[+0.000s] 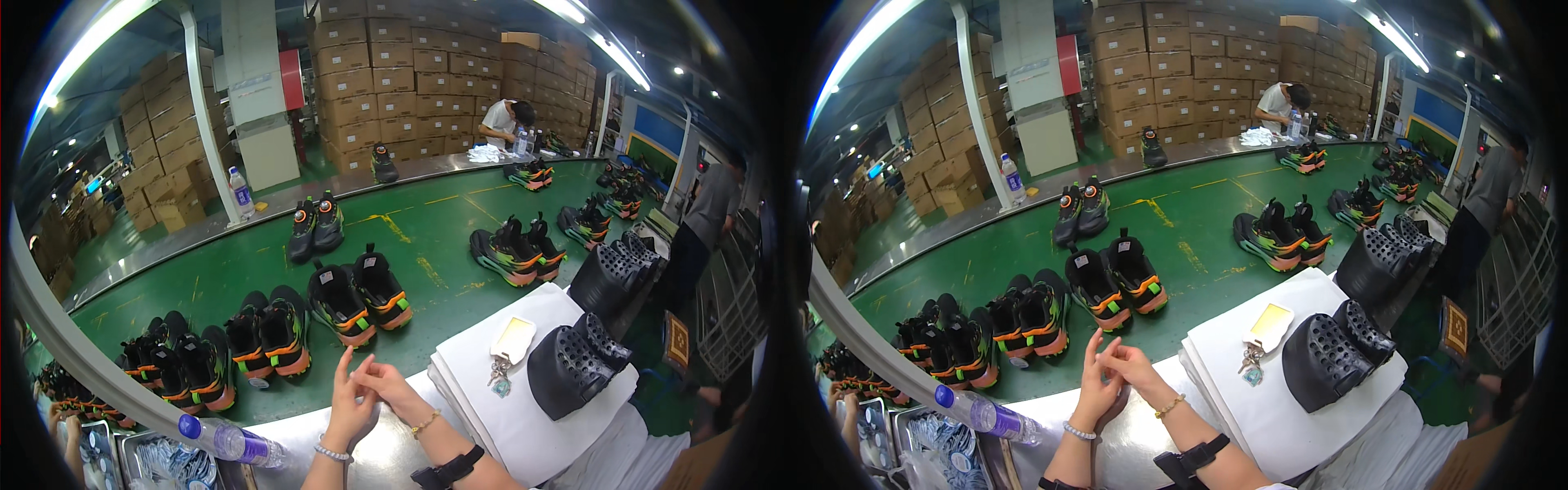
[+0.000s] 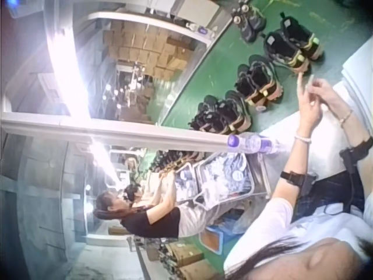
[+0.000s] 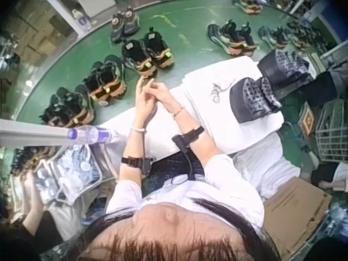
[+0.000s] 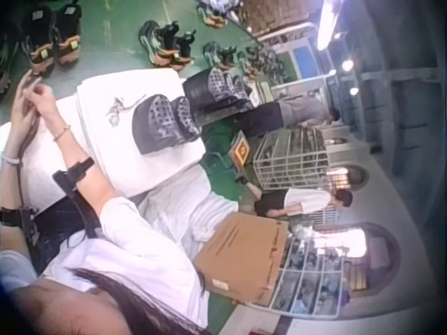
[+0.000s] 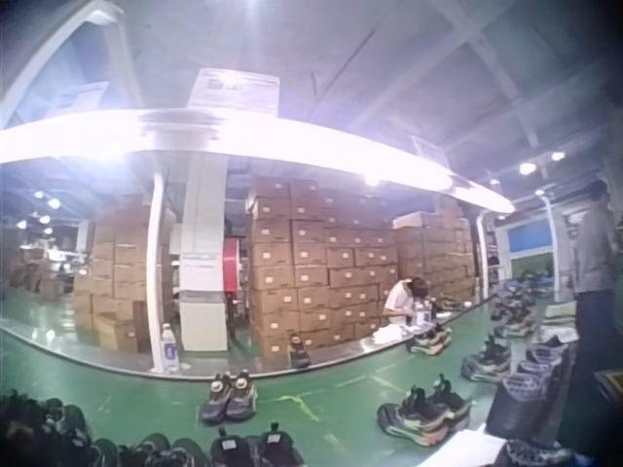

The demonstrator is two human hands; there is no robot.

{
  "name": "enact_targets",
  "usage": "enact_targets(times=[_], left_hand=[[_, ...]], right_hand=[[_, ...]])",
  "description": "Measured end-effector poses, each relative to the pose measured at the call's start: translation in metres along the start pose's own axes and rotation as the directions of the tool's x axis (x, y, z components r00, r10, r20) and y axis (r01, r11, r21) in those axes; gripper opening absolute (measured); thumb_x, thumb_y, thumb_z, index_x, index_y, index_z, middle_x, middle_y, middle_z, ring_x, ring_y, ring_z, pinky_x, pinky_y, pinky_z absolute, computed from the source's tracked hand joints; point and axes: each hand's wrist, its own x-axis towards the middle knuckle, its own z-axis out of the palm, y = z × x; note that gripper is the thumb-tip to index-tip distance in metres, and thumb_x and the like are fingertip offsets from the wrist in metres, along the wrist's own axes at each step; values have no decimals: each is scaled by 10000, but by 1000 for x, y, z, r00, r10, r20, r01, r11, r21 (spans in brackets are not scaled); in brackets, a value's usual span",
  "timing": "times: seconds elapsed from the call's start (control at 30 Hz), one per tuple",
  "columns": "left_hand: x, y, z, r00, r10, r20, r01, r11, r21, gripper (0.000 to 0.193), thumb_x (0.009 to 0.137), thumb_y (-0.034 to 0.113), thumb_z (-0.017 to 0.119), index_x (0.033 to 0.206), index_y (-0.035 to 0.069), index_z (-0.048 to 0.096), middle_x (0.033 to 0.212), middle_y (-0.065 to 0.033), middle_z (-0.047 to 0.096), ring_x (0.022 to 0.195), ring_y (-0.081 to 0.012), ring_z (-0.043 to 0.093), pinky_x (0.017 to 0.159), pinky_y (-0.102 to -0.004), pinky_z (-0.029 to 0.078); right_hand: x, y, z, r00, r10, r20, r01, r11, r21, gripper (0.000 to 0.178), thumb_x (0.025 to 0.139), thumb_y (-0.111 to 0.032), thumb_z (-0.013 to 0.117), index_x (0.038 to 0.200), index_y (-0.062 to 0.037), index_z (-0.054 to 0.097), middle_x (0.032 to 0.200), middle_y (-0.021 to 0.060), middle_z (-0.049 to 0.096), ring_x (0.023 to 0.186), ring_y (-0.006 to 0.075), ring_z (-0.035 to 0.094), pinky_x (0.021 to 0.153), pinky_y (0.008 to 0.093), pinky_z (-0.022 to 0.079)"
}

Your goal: Inspecting and sorting shoe components at a manufacturing workstation.

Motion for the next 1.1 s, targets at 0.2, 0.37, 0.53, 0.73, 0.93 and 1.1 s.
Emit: enact_targets(times=[0.2,0.37,0.53,0.73,0.93,1.1], left_hand=[[-7,-30,17,991,-127,28,128,991,-48,841,726,-34,606,1449,98,197,1396,-176,345,1140,-256,493,948,-345,416],[-2,-14,22,963,-223,-155,173,944,-281,797,749,2,639,1427,77,227,1321,-185,433,1048,-227,545,896,-320,445],[3,-21,7,893,187,-410,-31,933,358,188,839,35,526,994,-33,606,1053,-160,584,927,-229,581,776,-292,462],[-3,-29,8,846,-275,-457,203,958,-201,429,967,134,383,570,-29,399,548,-77,441,478,-149,397,463,-308,298],[9,-17,9,804,-141,-578,142,989,-44,207,932,140,446,844,-22,540,764,-91,508,694,-200,471,652,-325,391],[32,-16,9,914,39,-404,74,963,259,555,806,130,624,1332,137,446,1407,-150,295,1294,-357,297,1067,-439,251]], right_hand=[[4,8,2,997,33,76,-24,992,-122,206,835,-173,684,926,-28,570,778,-2,575,701,60,526,631,206,439],[3,14,7,993,-65,94,84,973,-213,201,873,-188,639,950,-21,559,768,-10,563,698,57,521,630,212,432],[5,11,-1,939,-296,-176,232,921,-314,299,974,-289,447,968,-19,575,741,-7,541,705,61,525,630,212,449],[11,9,-21,865,-321,-386,118,878,-465,575,956,-410,429,574,-7,577,437,-2,432,447,92,453,465,263,353],[-8,4,-9,940,-233,-250,79,860,-505,590,921,-482,479,527,-44,513,479,2,470,464,98,440,458,269,348],[-127,-60,19,991,-131,-30,67,675,-734,286,903,-262,552,773,-18,621,670,43,563,603,111,511,591,255,433]])
